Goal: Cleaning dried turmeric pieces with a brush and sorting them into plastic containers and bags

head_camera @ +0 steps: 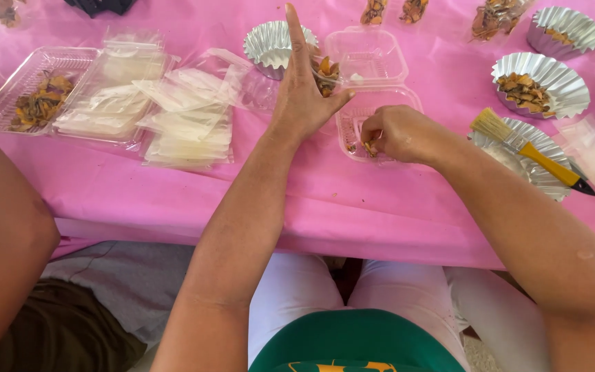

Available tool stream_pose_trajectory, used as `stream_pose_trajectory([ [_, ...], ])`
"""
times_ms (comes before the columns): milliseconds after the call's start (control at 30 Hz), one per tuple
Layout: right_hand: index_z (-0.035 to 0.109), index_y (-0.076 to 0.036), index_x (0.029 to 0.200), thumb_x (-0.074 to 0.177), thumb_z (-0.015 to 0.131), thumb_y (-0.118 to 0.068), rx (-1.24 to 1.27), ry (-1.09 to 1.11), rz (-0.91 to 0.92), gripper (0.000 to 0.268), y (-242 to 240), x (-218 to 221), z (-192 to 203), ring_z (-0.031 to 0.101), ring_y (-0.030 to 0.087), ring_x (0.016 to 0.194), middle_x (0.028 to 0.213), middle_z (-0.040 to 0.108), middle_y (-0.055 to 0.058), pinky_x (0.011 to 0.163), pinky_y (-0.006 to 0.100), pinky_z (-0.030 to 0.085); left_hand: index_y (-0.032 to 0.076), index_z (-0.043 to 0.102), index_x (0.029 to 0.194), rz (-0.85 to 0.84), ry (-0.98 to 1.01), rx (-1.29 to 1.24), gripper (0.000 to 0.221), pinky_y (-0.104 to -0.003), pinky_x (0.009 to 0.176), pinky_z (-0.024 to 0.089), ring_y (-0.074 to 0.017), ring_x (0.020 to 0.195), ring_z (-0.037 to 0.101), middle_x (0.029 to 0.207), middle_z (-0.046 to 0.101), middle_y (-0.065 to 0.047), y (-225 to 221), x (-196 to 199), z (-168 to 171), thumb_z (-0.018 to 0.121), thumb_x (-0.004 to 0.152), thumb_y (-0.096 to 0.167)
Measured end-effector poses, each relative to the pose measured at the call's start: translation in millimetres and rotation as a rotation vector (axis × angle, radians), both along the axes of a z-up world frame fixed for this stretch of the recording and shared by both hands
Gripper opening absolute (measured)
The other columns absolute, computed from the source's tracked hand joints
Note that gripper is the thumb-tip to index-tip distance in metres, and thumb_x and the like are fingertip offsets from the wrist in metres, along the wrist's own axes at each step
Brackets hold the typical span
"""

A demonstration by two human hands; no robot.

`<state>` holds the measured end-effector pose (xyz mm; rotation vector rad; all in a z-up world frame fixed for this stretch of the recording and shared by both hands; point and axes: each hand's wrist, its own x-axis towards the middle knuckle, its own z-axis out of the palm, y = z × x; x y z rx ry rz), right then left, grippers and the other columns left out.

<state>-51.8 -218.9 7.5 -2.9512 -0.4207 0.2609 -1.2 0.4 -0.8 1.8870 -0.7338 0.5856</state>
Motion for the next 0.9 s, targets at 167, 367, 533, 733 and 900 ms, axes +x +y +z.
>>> stream_pose_trajectory([
  [167, 0.073, -0.015, 0.089, 0.08, 0.061, -0.008, 0.052, 0.091, -0.034, 0.016, 5, -13, 21, 0.063, 0.022, 0.088, 0.098, 0.066, 0.002, 0.075, 0.037, 0.047, 0.031, -0.027, 0.16, -0.033, -0.003, -0.022, 0.149, -0.025, 0.073, 0.062, -0.0162, 0.093, 0.059, 0.115, 0.057, -0.005, -1, 4, -5, 0.1, 0.083, 0.017],
  [367, 0.075, -0.018, 0.118, 0.092, 0.066, -0.025, 0.012, 0.204, -0.146, 0.028, 15, -17, 33, 0.069, 0.024, 0.099, 0.117, 0.077, 0.001, 0.087, 0.037, 0.05, 0.031, -0.027, 0.161, -0.004, -0.044, -0.012, 0.15, -0.031, 0.079, 0.062, -0.0206, 0.095, 0.062, 0.114, 0.061, -0.009, 0, 6, -6, 0.101, 0.083, 0.021],
  [533, 0.071, -0.019, 0.088, 0.078, 0.058, -0.01, -0.037, 0.09, -0.008, 0.018, 16, -9, 17, 0.061, 0.025, 0.079, 0.084, 0.068, 0.002, 0.066, 0.04, 0.046, 0.033, -0.028, 0.159, 0.003, -0.022, -0.004, 0.152, -0.029, 0.081, 0.065, -0.0185, 0.099, 0.065, 0.12, 0.061, -0.007, 0, 6, -6, 0.102, 0.081, 0.02],
  [733, 0.067, -0.016, 0.085, 0.082, 0.061, -0.015, 0.048, 0.083, -0.076, 0.007, 13, -10, 24, 0.056, 0.019, 0.075, 0.079, 0.064, -0.001, 0.065, 0.036, 0.043, 0.03, -0.027, 0.16, -0.044, -0.061, -0.028, 0.152, -0.024, 0.079, 0.066, -0.0123, 0.098, 0.073, 0.119, 0.062, -0.008, 1, 2, -1, 0.103, 0.081, 0.016],
  [900, 0.072, -0.01, 0.096, 0.086, 0.061, -0.005, 0.242, 0.097, -0.225, 0.016, 18, -19, 57, 0.064, 0.019, 0.074, 0.081, 0.07, 0.004, 0.07, 0.036, 0.051, 0.029, -0.028, 0.16, -0.005, -0.069, -0.005, 0.154, -0.027, 0.083, 0.064, -0.0139, 0.094, 0.07, 0.116, 0.063, -0.008, -1, 5, -5, 0.104, 0.081, 0.022],
])
